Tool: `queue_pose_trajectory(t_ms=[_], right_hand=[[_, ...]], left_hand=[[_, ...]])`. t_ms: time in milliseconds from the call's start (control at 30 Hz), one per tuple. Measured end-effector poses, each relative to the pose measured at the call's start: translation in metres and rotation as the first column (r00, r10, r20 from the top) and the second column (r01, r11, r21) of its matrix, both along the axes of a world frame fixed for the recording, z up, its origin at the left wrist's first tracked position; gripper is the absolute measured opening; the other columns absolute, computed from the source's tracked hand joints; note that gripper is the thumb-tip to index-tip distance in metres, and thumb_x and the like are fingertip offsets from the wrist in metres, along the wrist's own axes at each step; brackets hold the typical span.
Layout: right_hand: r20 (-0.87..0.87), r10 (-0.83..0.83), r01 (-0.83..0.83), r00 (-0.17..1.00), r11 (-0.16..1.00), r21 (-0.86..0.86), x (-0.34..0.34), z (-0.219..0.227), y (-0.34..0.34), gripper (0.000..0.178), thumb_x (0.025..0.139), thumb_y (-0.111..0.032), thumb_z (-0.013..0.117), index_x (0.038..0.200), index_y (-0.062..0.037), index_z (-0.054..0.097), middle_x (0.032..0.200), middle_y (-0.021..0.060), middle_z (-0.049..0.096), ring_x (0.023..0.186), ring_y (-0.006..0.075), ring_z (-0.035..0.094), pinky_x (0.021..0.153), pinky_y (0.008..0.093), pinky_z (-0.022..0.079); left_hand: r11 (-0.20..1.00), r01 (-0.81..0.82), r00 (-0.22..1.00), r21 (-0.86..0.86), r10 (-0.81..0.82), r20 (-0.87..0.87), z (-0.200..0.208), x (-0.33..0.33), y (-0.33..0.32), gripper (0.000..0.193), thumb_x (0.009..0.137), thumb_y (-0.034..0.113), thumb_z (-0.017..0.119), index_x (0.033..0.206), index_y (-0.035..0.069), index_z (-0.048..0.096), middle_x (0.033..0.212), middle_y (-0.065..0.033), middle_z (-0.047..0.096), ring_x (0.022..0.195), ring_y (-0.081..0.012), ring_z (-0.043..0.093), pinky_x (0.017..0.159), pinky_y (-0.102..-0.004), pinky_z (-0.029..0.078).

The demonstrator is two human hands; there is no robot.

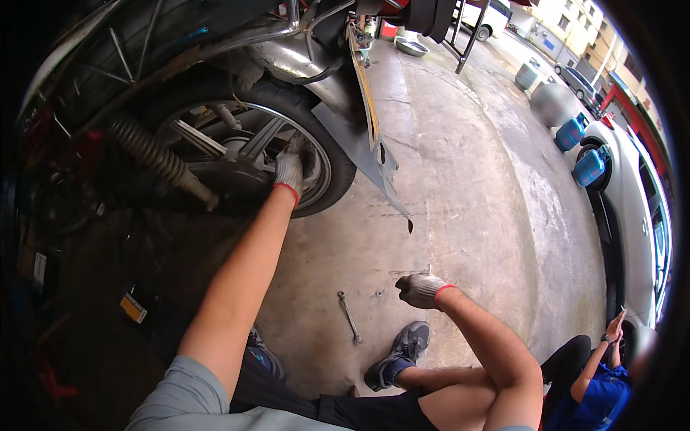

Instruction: Repairing a motorcycle rear wheel area using wrenches.

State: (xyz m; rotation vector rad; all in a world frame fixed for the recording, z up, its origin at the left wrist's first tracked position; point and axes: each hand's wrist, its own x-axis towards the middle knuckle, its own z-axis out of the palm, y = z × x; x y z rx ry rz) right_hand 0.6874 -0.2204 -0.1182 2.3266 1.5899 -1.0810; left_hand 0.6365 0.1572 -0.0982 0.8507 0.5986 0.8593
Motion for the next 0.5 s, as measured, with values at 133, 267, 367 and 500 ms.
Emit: queue_pose_trajectory(t_ms=[133,267,367,500], right_hand=[[0.028,0.017,-0.016,0.999,1.0,-0.025,0.003,-0.003,-0.001,0.035,0.087,-0.025,0.052,0.115,-0.006,0.062,0.109,0.0209,0.066,0.102,0.0394,0.062,0.088,0.0457,0.049],[-0.012,-0.062,0.063,0.998,0.996,0.057,0.004,-0.001,-0.004,0.033,0.087,-0.024,0.052,0.11,-0.004,0.063,0.109,0.0227,0.065,0.103,0.0403,0.062,0.09,0.0454,0.048],[0.013,-0.021,0.022,1.0,0.997,-0.08,0.005,0.0,-0.001,0.039,0.089,-0.026,0.051,0.121,-0.0074,0.061,0.117,0.0192,0.064,0.11,0.0366,0.06,0.095,0.043,0.047],[-0.002,-0.038,0.037,0.999,0.997,-0.063,0.003,-0.001,0.0,0.039,0.089,-0.027,0.05,0.123,-0.0082,0.061,0.118,0.0186,0.064,0.111,0.0361,0.06,0.096,0.0427,0.047]], left_hand=[[0.997,0.081,0.994,0.001,-0.081,-0.071,-0.006,0.001,-0.003,0.022,0.096,0.033,0.06,0.107,0.014,0.064,0.076,0.0011,0.064,0.056,-0.0095,0.058,0.044,-0.0256,0.046],[0.999,0.007,1.0,-0.032,-0.008,-0.015,-0.01,0.004,-0.008,0.024,0.094,0.03,0.064,0.108,0.011,0.065,0.079,0.0006,0.065,0.058,-0.0115,0.059,0.047,-0.0263,0.045],[0.995,0.042,0.997,0.095,-0.048,0.061,-0.015,0.005,-0.007,0.024,0.095,0.029,0.064,0.111,0.011,0.063,0.083,0.0004,0.065,0.062,-0.0113,0.06,0.051,-0.0264,0.047],[0.988,-0.002,1.0,0.153,0.006,-0.023,-0.017,0.009,-0.002,0.025,0.096,0.025,0.062,0.117,0.011,0.061,0.088,0.0005,0.066,0.064,-0.011,0.059,0.055,-0.0257,0.049]])
